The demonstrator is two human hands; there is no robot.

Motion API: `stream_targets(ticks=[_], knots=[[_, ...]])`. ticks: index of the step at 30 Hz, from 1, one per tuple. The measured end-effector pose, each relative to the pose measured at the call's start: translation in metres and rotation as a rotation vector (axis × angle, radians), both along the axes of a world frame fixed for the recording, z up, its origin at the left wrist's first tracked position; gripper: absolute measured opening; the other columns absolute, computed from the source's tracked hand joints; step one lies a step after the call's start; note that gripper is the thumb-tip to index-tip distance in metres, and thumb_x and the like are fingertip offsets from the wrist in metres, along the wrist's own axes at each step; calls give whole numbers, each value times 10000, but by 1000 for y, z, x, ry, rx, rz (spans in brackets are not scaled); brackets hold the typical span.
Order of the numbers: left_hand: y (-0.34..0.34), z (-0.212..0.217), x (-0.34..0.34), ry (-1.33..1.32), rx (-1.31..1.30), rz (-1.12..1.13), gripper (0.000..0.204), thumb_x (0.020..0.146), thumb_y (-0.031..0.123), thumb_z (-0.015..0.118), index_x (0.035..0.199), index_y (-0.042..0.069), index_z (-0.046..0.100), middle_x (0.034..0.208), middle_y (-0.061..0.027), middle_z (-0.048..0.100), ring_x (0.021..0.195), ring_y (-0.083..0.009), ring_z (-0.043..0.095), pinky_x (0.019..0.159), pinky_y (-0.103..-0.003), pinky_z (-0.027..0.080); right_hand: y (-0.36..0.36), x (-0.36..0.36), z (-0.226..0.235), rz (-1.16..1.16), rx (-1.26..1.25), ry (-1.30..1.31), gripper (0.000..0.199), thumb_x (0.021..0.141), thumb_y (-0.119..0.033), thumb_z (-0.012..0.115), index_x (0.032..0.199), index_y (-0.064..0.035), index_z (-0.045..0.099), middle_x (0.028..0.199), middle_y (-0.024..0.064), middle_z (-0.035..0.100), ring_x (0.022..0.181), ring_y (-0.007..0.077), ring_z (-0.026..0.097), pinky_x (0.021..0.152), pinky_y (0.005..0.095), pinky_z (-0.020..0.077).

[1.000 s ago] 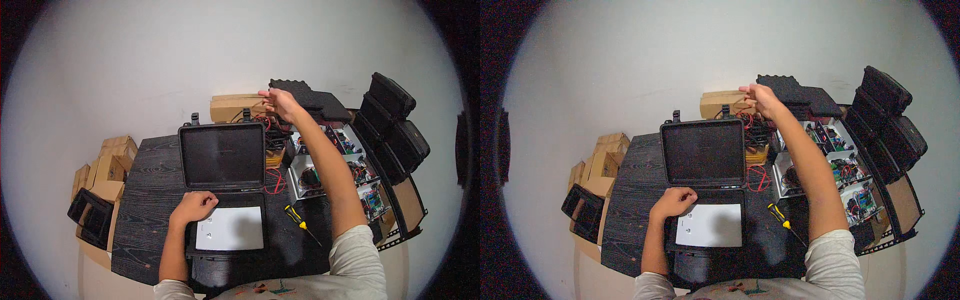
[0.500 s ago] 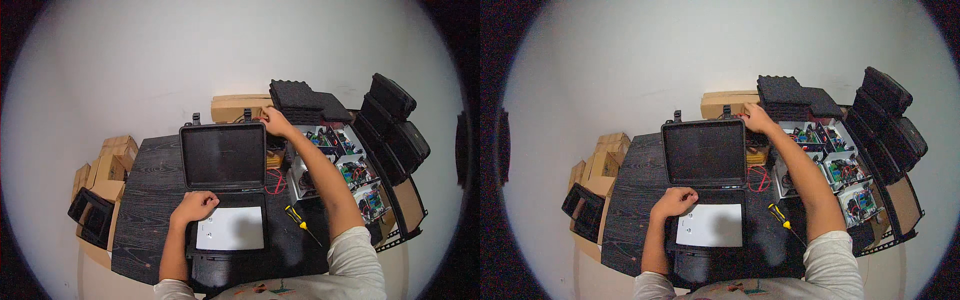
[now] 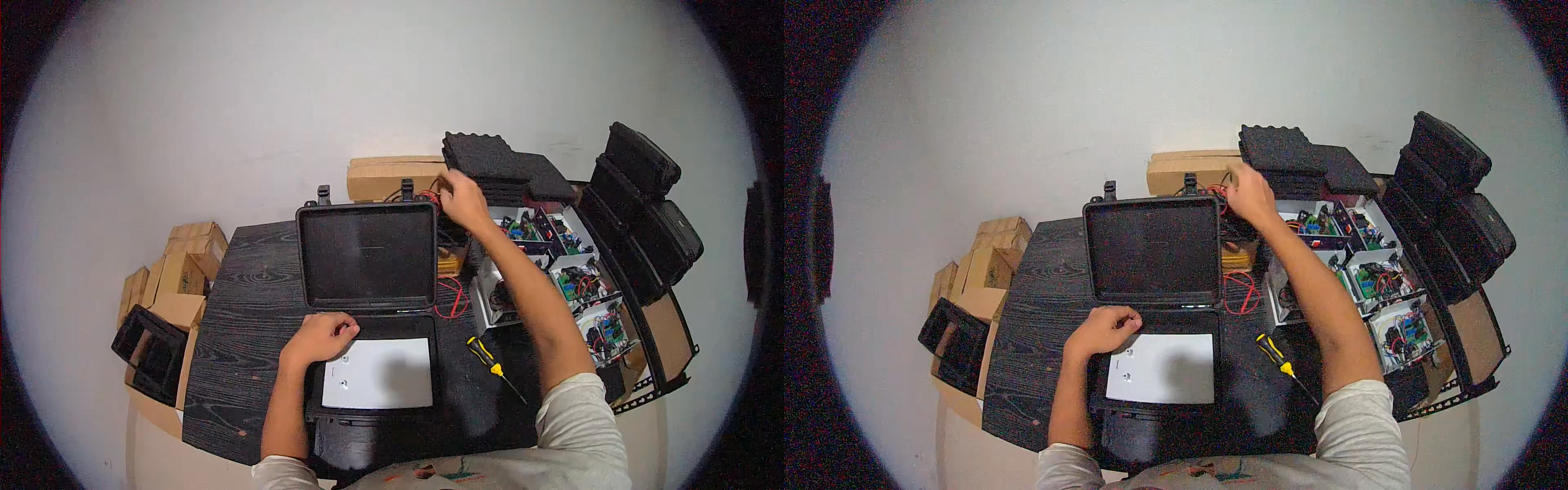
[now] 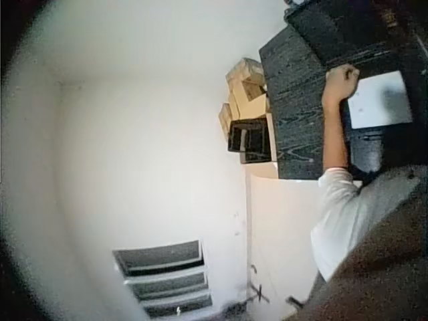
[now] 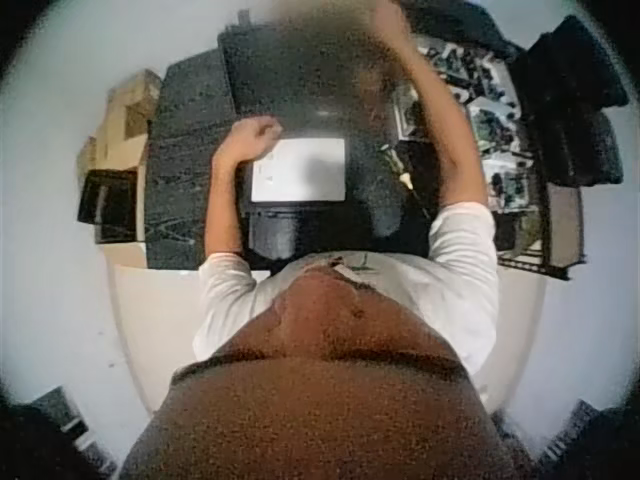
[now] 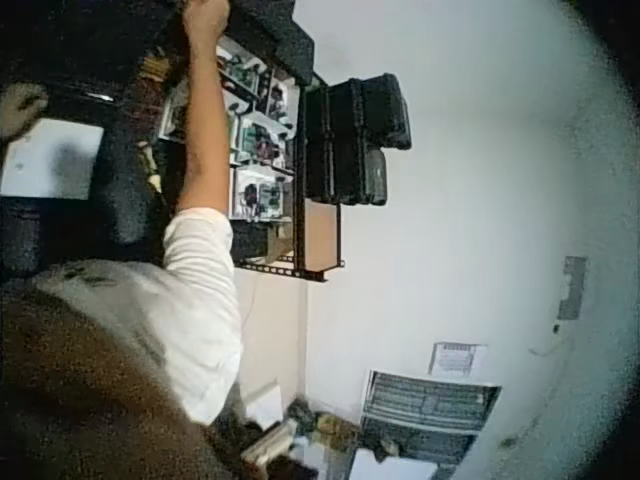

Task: The person assembles a printed circuit board into a plastic electronic housing with a screwdriver.

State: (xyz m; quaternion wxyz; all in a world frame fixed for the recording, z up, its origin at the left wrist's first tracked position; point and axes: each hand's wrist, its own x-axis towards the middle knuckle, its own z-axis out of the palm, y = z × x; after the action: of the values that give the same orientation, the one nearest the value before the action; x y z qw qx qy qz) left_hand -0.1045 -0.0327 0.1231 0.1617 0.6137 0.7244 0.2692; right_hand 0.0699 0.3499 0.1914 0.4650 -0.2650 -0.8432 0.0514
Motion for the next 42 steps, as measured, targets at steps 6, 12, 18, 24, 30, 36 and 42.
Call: stream_targets(ticks=[6, 12, 18, 24, 30, 36, 42], knots=[[-5, 7, -7, -121, 12, -33, 280, 994, 256, 621, 1075, 12, 729, 913, -169, 741, 827, -294, 714, 757, -394, 544, -119, 8, 49, 332, 114, 327, 147, 862, 5, 620, 989, -10, 694, 972, 151, 695, 912, 312, 683, 852, 403, 543], [-26, -2, -17, -53, 211, -48, 251, 1010, 188, 599, 1084, -21, 716, 1048, -192, 733, 969, -332, 692, 865, -408, 527, -248, 8, -22, 827, -79, -353, 231, 877, -175, 670, 1075, -60, 697, 1040, 136, 693, 971, 346, 679, 854, 446, 561], [-66, -31, 0, -61, 308, 3, 305, 1027, 181, 534, 1238, -8, 648, 1329, -203, 620, 1279, -377, 547, 1114, -455, 402, -291, -2, -102, 788, -144, -526, 489, 902, -239, 695, 1304, 8, 562, 1175, 190, 625, 1068, 381, 645, 925, 485, 542], [-76, -35, 14, -77, 282, 64, 367, 1031, 189, 510, 1320, -14, 608, 1466, -221, 537, 1407, -397, 453, 1191, -470, 330, -299, -16, -105, 616, -165, -655, 497, 931, -315, 708, 1262, 22, 557, 1143, 212, 634, 1028, 383, 671, 852, 477, 572], [-76, -34, 14, -70, 280, 69, 392, 1052, 215, 471, 1344, -19, 590, 1490, -220, 523, 1429, -404, 434, 1204, -476, 314, -293, -17, -109, 619, -170, -674, 515, 968, -397, 670, 1243, 29, 577, 1051, 206, 675, 1000, 396, 695, 846, 489, 572], [-79, -52, 6, -345, 348, 89, 645, 1110, 473, 231, 1468, 13, 508, 1533, -204, 486, 1480, -376, 377, 1242, -456, 239, -290, -4, -82, 648, -220, -630, 604, 977, -426, 656, 1354, 34, 553, 1169, 236, 670, 1084, 406, 671, 919, 485, 555], [-81, -69, -6, -460, 396, 53, 799, 1088, 607, 131, 1490, 22, 499, 1551, -186, 475, 1509, -379, 329, 1254, -470, 202, -271, 24, -56, 717, -309, -158, 615, 955, -299, 711, 1438, 37, 534, 1390, 249, 609, 1265, 396, 618, 1068, 436, 497]])
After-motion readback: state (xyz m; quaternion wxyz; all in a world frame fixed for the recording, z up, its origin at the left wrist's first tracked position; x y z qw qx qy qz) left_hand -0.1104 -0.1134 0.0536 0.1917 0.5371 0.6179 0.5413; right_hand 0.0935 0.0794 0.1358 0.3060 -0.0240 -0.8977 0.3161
